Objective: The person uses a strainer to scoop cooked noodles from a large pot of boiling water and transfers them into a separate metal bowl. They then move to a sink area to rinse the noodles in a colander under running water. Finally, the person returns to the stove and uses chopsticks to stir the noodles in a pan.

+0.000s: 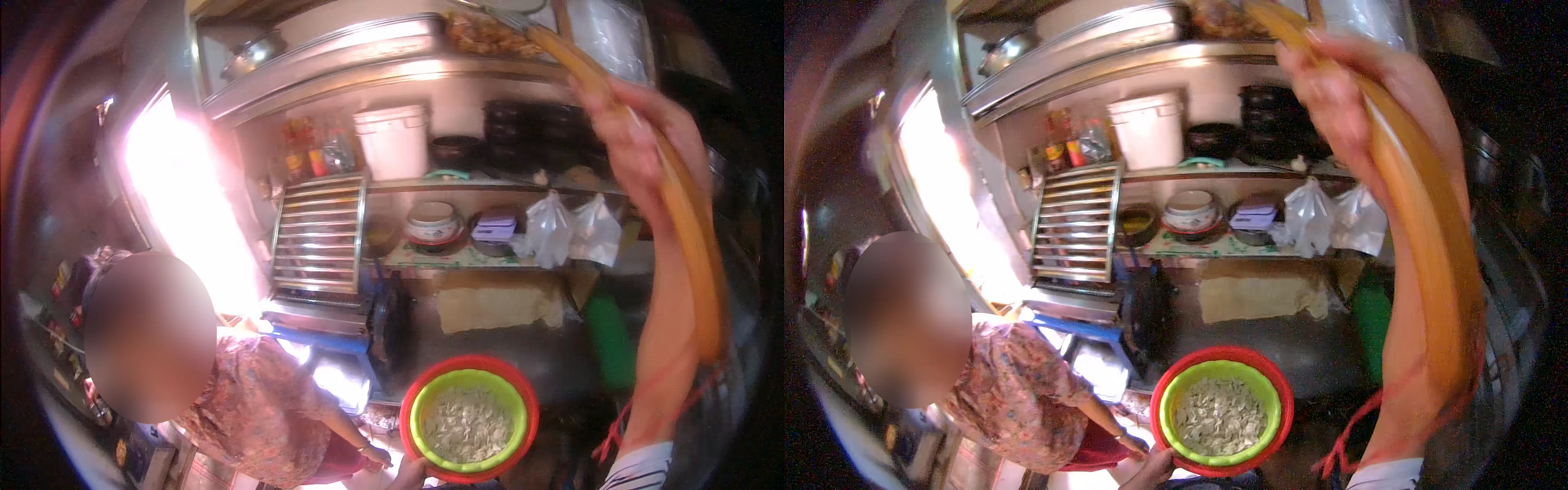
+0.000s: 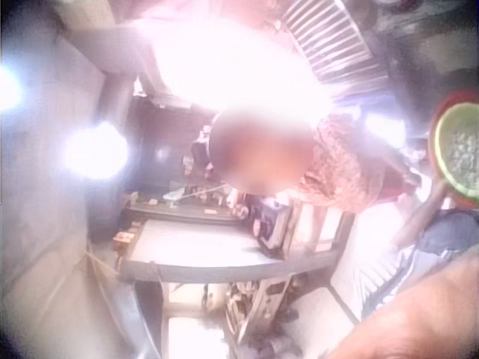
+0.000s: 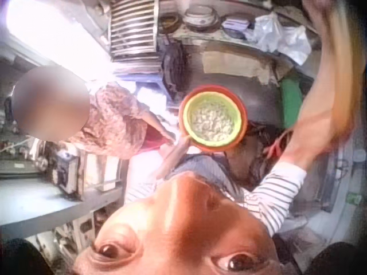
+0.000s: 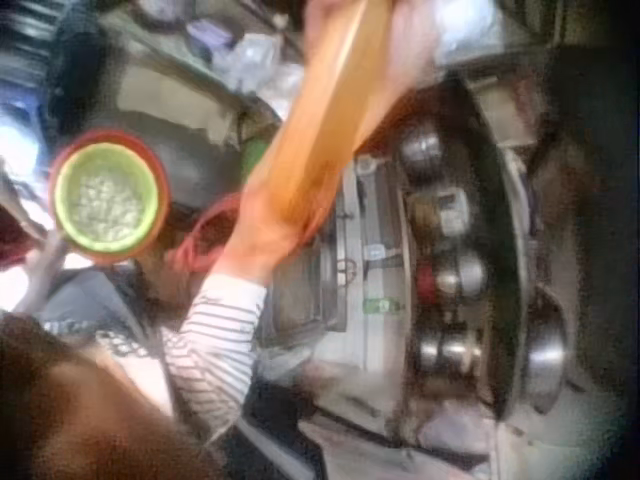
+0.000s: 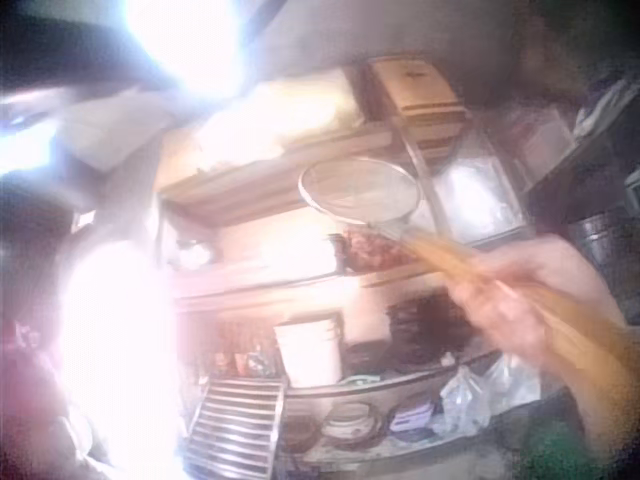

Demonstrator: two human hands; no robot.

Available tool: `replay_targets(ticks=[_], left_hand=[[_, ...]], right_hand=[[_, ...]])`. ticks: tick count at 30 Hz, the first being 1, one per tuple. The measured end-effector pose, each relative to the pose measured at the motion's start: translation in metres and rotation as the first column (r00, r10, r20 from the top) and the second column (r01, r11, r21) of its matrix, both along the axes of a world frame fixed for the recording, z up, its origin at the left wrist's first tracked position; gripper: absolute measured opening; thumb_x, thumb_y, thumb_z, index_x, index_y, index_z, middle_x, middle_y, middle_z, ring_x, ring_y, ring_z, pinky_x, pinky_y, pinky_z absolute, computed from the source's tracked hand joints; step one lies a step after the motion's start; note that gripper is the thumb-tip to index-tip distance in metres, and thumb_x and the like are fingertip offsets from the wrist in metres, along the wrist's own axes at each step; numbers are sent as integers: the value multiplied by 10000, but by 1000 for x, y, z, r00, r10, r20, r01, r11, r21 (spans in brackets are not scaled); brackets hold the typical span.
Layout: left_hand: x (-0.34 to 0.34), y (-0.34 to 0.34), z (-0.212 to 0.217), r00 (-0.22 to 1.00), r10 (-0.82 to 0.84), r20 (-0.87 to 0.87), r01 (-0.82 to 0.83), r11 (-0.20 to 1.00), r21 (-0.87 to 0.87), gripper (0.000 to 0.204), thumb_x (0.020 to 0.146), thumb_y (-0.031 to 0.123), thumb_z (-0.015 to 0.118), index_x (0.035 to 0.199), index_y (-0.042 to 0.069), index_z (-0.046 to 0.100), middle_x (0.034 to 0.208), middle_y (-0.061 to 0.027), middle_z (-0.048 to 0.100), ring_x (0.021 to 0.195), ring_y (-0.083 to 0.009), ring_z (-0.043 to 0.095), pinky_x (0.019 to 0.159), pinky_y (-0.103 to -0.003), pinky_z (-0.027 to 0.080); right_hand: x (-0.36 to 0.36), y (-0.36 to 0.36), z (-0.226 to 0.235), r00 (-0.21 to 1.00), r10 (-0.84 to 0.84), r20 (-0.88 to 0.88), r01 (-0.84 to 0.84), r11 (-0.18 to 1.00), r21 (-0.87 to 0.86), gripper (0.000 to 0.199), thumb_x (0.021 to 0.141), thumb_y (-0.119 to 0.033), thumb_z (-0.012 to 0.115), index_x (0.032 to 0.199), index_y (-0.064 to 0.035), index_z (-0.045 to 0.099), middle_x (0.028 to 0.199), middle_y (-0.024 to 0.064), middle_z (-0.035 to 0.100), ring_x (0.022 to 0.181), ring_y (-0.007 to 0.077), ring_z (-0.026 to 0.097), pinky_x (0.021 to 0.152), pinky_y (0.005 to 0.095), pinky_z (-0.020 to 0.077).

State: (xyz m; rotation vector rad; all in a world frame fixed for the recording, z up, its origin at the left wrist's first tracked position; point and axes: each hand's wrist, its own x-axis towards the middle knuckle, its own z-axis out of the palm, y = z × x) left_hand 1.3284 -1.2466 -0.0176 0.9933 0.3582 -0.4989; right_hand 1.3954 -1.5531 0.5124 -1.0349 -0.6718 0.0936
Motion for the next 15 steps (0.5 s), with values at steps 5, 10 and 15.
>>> replay_targets(ticks=[5, 10, 15], left_hand=[[-21, 7, 8, 982, 184, 50, -185, 983, 0, 507, 675, -95, 546, 1165, -11, 445, 1042, -140, 581, 899, -278, 608, 713, -394, 553], [-18, -61, -13, 920, 391, 32, -391, 920, -30, 499, 647, -66, 569, 1134, -21, 470, 1007, -129, 593, 851, -256, 618, 694, -353, 551], [-32, -93, -1, 786, 618, 0, -617, 786, -37, 536, 663, -96, 532, 1186, -22, 444, 1064, -140, 572, 910, -265, 597, 758, -364, 529]], right_hand=[[134, 6, 87, 978, 103, 181, -73, 983, -169, 275, 931, -187, 448, 1060, 56, 453, 817, 46, 552, 699, 114, 578, 623, 223, 514], [218, 25, 110, 943, -124, 307, 206, 946, -251, 279, 930, -189, 450, 1070, 52, 459, 842, 52, 558, 729, 121, 580, 649, 233, 511], [280, 44, 80, 907, -158, 391, 271, 929, -253, 283, 929, -191, 452, 1079, 48, 465, 868, 58, 564, 759, 128, 582, 675, 243, 508]])
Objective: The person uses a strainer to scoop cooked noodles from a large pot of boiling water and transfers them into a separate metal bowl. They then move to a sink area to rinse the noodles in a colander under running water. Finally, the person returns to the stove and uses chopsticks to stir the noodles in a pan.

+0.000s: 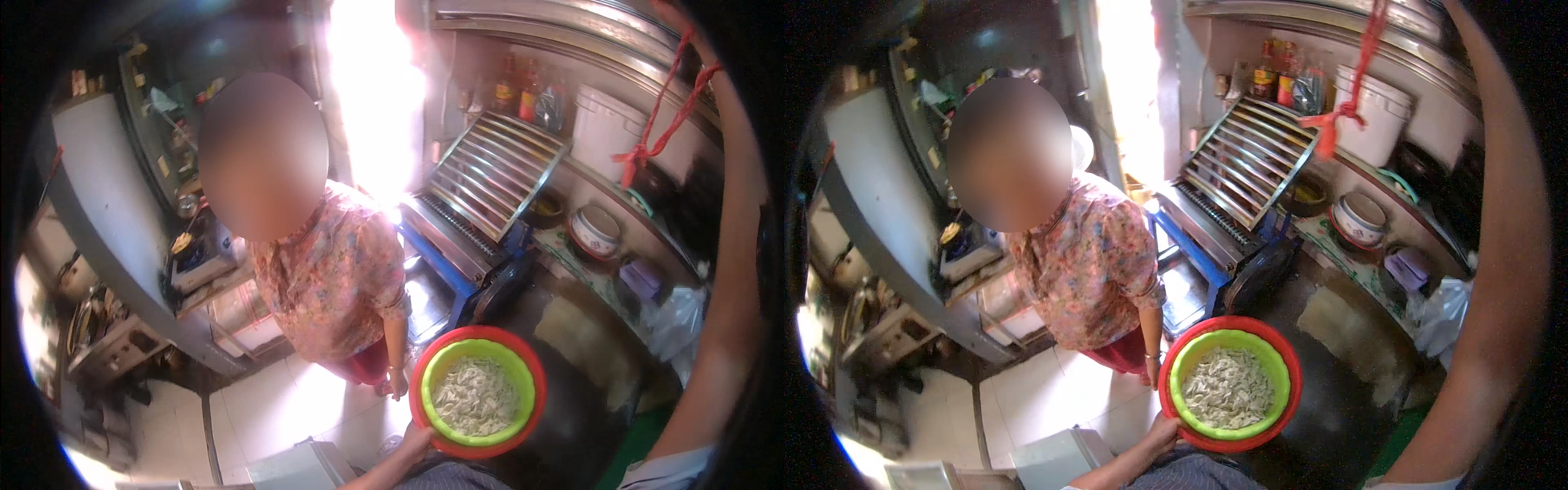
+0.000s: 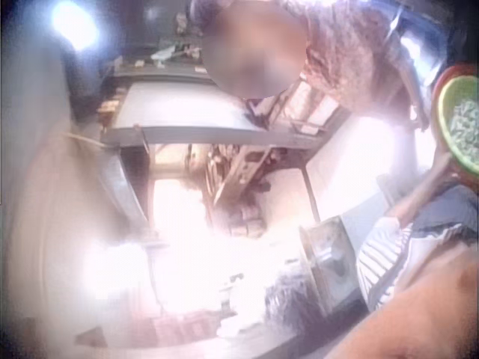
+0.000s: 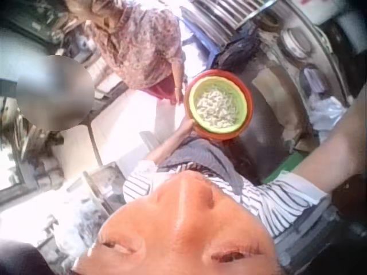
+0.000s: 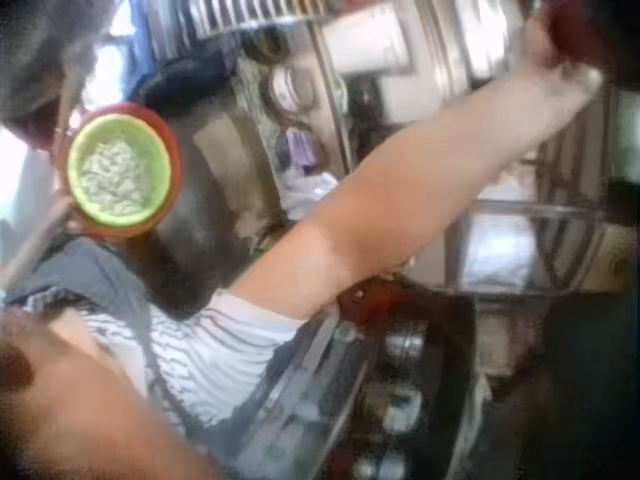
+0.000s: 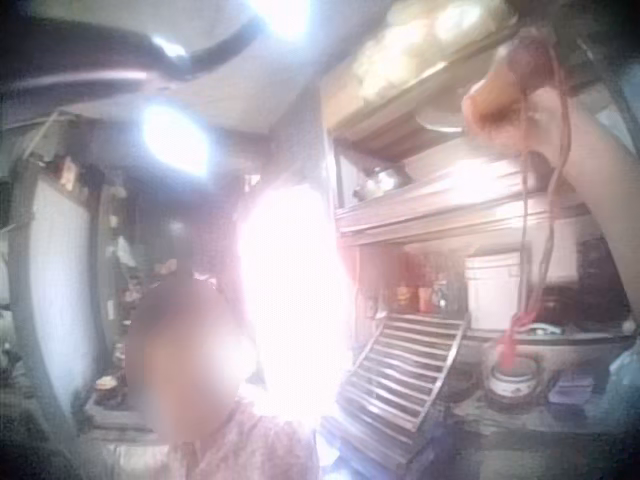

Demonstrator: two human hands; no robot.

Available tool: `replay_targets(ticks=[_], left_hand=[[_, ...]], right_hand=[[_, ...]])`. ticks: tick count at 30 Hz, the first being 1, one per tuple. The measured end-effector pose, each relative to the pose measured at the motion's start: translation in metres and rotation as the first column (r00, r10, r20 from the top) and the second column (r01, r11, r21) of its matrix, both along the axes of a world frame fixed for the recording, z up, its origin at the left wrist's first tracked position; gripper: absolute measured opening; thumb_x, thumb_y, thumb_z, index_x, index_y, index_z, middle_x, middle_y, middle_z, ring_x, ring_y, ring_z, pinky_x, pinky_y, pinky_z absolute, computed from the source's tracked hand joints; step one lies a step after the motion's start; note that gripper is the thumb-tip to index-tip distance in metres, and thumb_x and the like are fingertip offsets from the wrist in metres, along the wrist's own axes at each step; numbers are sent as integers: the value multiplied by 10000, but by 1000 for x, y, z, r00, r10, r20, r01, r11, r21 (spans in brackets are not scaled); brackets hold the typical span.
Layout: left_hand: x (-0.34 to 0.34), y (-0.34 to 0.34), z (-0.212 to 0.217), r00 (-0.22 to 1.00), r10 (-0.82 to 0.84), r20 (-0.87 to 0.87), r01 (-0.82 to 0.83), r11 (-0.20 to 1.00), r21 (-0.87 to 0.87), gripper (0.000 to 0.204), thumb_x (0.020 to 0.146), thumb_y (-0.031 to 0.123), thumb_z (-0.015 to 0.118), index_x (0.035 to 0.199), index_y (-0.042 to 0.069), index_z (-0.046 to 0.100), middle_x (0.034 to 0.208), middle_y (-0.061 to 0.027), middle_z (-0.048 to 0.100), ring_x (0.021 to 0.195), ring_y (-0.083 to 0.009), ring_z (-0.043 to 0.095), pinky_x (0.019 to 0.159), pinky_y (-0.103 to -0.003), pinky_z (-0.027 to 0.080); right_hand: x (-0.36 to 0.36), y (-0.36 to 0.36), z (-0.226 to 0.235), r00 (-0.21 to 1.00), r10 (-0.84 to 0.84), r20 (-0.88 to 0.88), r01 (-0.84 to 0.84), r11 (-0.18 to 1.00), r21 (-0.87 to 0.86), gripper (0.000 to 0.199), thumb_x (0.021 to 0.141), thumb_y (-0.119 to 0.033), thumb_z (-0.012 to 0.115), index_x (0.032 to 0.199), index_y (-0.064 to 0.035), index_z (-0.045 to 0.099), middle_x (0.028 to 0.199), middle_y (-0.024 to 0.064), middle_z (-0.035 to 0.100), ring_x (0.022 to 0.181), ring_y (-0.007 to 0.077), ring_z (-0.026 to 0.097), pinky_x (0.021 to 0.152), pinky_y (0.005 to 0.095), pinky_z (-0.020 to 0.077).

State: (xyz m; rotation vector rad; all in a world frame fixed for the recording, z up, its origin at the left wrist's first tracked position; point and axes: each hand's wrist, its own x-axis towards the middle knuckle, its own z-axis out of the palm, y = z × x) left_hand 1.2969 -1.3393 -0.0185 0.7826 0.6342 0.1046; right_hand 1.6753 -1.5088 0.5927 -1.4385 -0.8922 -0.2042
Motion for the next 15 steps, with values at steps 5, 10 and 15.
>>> replay_targets(ticks=[5, 10, 15], left_hand=[[-13, -33, -5, 991, 128, -25, -127, 991, 35, 529, 684, -121, 510, 1197, -17, 432, 1077, -138, 565, 928, -268, 590, 750, -359, 527], [-14, -60, -28, 965, 247, -84, -245, 969, 31, 434, 719, -96, 537, 1138, 6, 488, 1018, -124, 590, 817, -247, 620, 669, -352, 541], [-18, -67, 15, 932, 355, -75, -357, 934, -22, 408, 749, -60, 568, 1142, 18, 496, 1041, -126, 586, 837, -249, 617, 687, -349, 547]], right_hand=[[20, 1, -25, 997, 31, 67, -31, 1000, -3, 287, 928, -193, 454, 1088, 44, 472, 894, 64, 571, 789, 135, 584, 701, 253, 506], [35, -13, -39, 995, 4, 102, -4, 1000, -6, 292, 926, -196, 456, 1098, 40, 478, 919, 69, 577, 819, 142, 586, 727, 263, 503], [25, -6, -53, 990, 38, 136, -39, 999, 8, 298, 925, -198, 458, 1107, 36, 484, 945, 75, 583, 849, 149, 588, 753, 273, 500]])
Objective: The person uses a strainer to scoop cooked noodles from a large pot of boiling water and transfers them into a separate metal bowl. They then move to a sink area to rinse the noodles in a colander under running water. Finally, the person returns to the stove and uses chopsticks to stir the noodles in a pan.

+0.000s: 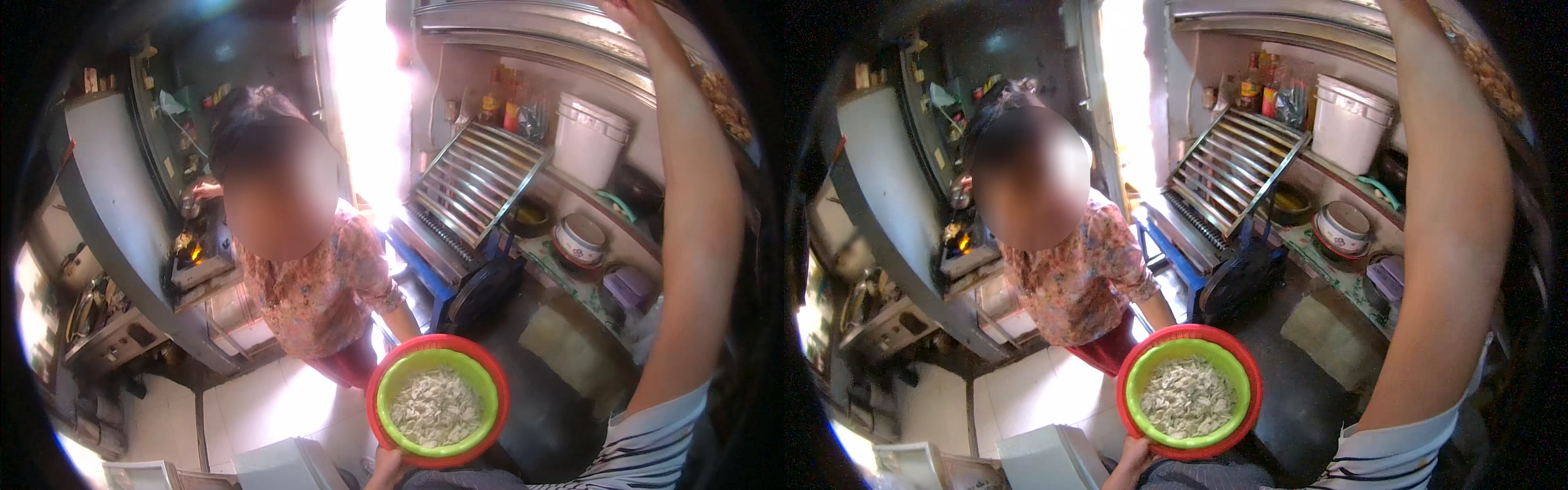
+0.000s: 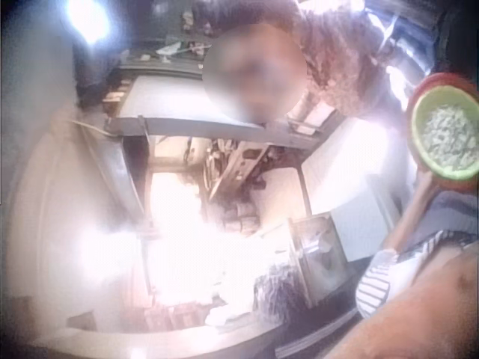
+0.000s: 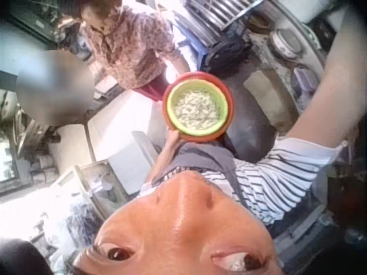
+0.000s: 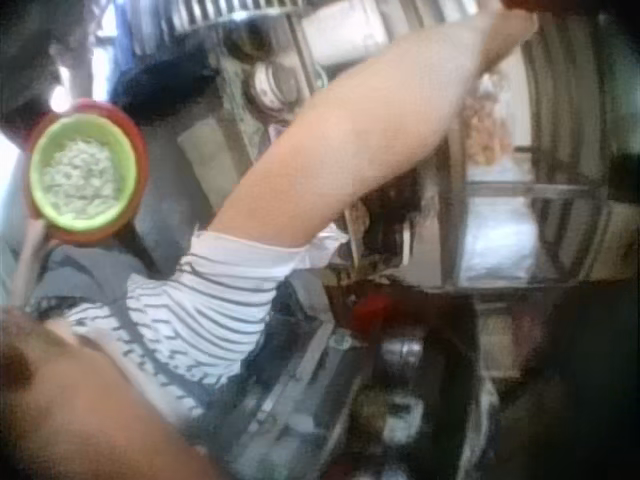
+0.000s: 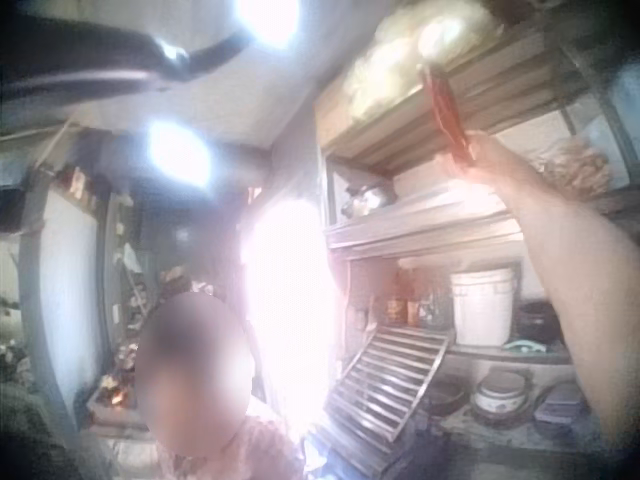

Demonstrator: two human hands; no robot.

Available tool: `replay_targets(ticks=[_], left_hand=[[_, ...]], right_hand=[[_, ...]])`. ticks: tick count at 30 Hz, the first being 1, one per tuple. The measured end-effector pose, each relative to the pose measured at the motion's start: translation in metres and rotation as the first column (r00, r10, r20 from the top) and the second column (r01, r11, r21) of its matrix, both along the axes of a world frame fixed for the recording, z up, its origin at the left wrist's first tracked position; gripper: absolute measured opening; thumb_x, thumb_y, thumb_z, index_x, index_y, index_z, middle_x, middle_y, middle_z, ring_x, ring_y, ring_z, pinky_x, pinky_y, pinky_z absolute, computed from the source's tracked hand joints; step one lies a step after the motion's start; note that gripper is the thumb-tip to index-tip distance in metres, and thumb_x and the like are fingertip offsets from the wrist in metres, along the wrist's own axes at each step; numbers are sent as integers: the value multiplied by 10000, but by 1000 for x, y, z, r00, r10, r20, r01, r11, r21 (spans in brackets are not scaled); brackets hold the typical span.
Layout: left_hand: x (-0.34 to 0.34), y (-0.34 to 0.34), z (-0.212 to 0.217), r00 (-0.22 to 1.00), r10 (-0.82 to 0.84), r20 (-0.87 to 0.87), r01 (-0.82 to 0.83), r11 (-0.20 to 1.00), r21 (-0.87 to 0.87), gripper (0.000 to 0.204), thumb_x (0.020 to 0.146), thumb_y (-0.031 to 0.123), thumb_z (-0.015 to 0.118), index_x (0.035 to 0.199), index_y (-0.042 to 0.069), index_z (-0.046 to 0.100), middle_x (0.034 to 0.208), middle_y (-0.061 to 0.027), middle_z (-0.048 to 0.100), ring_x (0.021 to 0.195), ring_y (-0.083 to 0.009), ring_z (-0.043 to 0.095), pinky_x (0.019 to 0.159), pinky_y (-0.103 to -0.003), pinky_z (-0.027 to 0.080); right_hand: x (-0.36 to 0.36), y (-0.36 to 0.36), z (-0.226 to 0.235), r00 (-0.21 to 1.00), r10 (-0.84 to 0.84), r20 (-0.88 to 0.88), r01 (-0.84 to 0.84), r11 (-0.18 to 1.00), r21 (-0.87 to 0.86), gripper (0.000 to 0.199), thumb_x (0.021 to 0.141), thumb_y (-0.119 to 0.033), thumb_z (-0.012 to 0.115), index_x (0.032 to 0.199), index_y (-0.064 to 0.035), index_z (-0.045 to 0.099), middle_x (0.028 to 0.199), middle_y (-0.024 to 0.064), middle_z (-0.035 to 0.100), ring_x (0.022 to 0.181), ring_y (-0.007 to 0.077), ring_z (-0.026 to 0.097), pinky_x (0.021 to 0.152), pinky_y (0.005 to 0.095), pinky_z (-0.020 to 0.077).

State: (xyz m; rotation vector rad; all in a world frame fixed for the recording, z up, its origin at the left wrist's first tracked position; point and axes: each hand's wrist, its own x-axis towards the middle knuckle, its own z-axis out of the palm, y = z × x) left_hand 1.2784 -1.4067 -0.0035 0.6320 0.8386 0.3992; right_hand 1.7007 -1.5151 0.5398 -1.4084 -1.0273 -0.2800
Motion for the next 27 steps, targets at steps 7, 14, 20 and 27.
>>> replay_targets(ticks=[7, 14, 20, 27], left_hand=[[-1, 13, 20, 998, -55, 1, 55, 994, 96, 381, 782, -11, 575, 1153, -4, 491, 1072, -120, 572, 902, -226, 589, 748, -349, 517], [-5, 31, 2, 985, -143, 94, 144, 990, -7, 412, 756, 1, 631, 1145, -1, 494, 1076, -94, 578, 951, -212, 576, 808, -342, 497], [2, 44, 6, 955, -296, 7, 296, 955, 18, 399, 758, 0, 626, 1134, -4, 495, 1061, -88, 579, 939, -202, 573, 820, -343, 488], [22, 64, -9, 892, -447, -62, 451, 882, 133, 401, 715, -4, 612, 1101, -6, 504, 1008, -77, 576, 870, -171, 579, 740, -301, 491]], right_hand=[[-5, -2, -23, 995, 70, 73, -73, 997, 32, 305, 923, -201, 461, 1120, 31, 493, 981, 83, 591, 891, 159, 590, 789, 287, 496], [-98, -65, -373, 934, -190, -302, -66, 741, -668, 456, 813, -136, 629, 1226, -82, 445, 1195, 88, 497, 1094, 187, 494, 937, 351, 413], [-235, -117, -513, -14, -32, -999, -453, 891, -22, 629, 763, -86, 678, 1312, -69, 372, 1228, 110, 496, 1099, 248, 509, 891, 372, 460], [-285, -107, -572, -246, -172, -954, -181, 975, -129, 480, 810, -35, 597, 1259, -45, 429, 1184, 125, 510, 1056, 249, 522, 861, 387, 482]])
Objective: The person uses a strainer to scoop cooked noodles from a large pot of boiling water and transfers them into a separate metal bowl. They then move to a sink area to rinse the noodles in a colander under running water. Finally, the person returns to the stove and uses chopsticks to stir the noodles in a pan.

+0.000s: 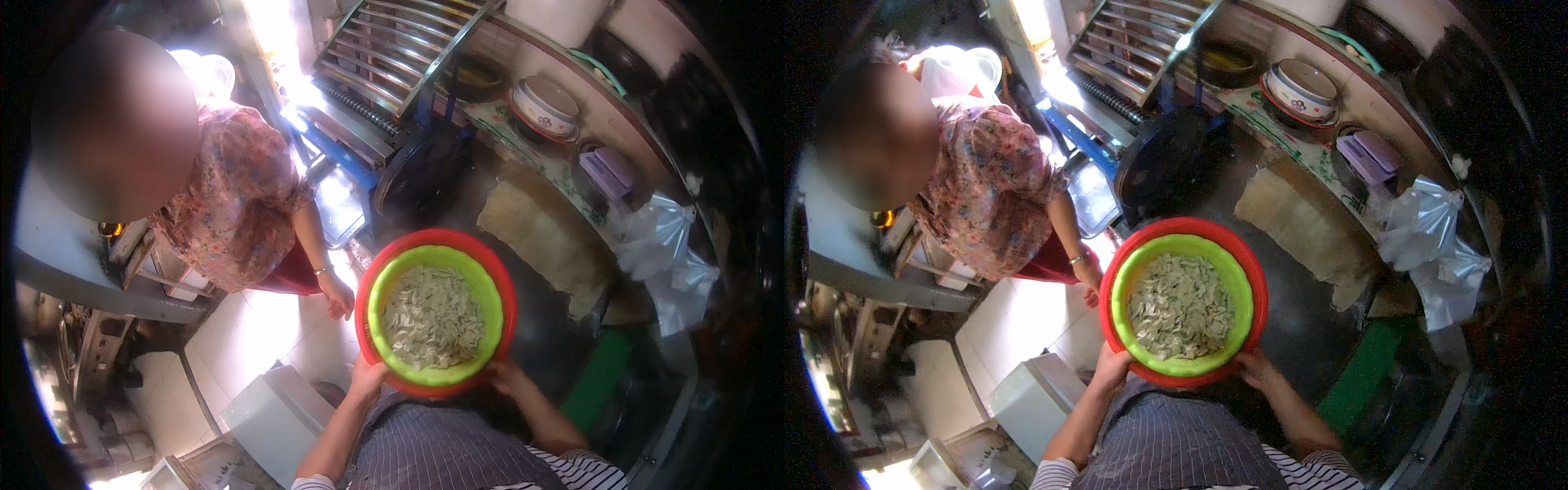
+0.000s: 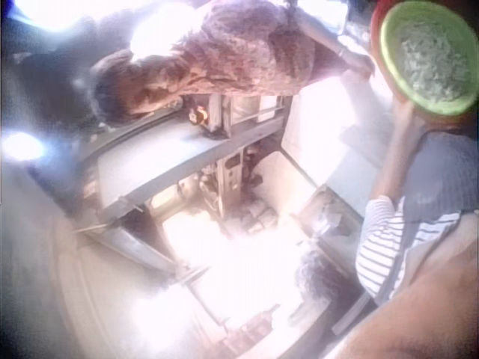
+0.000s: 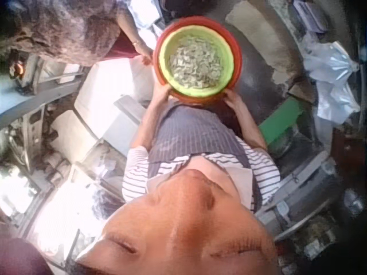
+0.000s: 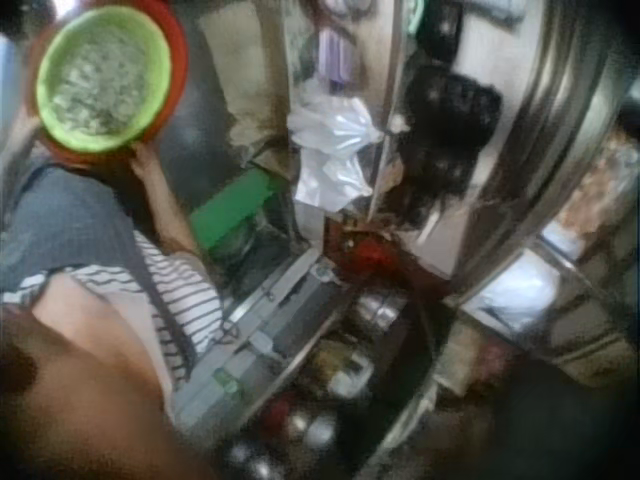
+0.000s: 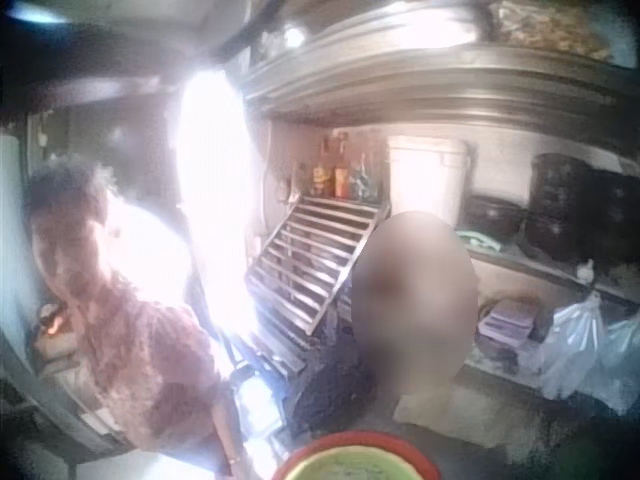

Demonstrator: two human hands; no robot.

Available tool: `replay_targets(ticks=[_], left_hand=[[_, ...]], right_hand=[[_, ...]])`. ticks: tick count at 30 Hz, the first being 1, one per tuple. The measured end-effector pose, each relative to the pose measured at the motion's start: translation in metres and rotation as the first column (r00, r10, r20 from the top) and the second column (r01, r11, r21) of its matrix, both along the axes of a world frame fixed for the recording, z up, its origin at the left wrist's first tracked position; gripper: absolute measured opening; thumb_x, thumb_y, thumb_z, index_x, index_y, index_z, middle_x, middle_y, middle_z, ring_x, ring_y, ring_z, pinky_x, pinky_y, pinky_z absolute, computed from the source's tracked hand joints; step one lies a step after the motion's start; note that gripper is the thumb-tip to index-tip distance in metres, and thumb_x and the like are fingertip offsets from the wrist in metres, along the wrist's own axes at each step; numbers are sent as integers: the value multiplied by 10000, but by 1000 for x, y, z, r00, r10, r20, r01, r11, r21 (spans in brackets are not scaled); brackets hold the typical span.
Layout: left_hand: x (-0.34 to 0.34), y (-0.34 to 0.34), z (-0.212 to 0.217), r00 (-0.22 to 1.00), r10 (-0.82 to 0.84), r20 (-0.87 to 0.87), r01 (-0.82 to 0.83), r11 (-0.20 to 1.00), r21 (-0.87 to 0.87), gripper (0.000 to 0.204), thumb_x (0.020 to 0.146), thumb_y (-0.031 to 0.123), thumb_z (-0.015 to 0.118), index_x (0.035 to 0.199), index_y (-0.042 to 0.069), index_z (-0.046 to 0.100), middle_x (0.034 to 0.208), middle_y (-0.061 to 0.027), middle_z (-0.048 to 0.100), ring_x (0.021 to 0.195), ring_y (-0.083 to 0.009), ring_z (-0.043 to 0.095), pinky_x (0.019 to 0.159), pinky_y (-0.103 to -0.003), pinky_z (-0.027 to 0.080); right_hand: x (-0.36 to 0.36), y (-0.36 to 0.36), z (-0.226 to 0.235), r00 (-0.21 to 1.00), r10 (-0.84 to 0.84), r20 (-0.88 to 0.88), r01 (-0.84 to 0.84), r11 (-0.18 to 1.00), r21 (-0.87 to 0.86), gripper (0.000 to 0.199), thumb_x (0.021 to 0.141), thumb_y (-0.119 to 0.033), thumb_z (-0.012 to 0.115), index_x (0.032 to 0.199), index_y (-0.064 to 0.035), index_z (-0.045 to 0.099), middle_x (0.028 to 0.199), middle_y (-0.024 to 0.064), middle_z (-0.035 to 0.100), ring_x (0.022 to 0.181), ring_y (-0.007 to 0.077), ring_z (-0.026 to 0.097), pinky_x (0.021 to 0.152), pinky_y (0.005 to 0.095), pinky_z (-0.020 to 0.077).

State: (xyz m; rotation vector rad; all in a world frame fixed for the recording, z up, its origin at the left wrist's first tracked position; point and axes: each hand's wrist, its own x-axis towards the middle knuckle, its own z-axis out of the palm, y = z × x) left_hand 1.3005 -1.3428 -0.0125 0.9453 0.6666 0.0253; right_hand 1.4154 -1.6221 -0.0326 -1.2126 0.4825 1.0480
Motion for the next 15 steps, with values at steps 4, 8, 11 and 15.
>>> replay_targets(ticks=[4, 8, 11, 15], left_hand=[[9, 12, -10, 984, -174, 19, 173, 982, 77, 502, 781, 177, 664, 1209, 27, 448, 1066, -95, 579, 923, -168, 575, 736, -305, 499], [-7, 34, -67, 989, -138, -59, 143, 987, 80, 453, 853, 291, 588, 1216, 47, 474, 1005, -68, 607, 813, -184, 600, 695, -315, 491], [-86, 83, -181, 947, -21, -322, 261, 638, 725, 255, 787, 199, 598, 970, 26, 636, 986, -156, 628, 836, -271, 610, 759, -382, 470], [-251, 97, -249, 373, 84, -924, 923, 63, 379, 319, 767, 219, 574, 1052, 84, 624, 1123, -186, 557, 1165, -330, 435, 920, -477, 378]], right_hand=[[-8, 0, -19, 965, -240, -103, 232, 969, -82, 440, 837, -48, 557, 1252, -10, 418, 1200, 140, 485, 1073, 258, 508, 864, 407, 484], [-22, 1, -46, 926, -376, -30, 372, 924, -91, 389, 836, -52, 541, 1210, 5, 452, 1138, 147, 511, 1020, 260, 521, 865, 391, 476], [-22, 2, -71, 927, -374, 26, 374, 922, -100, 307, 827, -38, 527, 1126, 24, 503, 1056, 140, 543, 940, 247, 543, 814, 360, 490], [3, -39, -112, 905, -423, 42, 425, 899, -104, 252, 817, -68, 529, 1050, 29, 533, 976, 133, 559, 859, 223, 554, 699, 304, 511]])
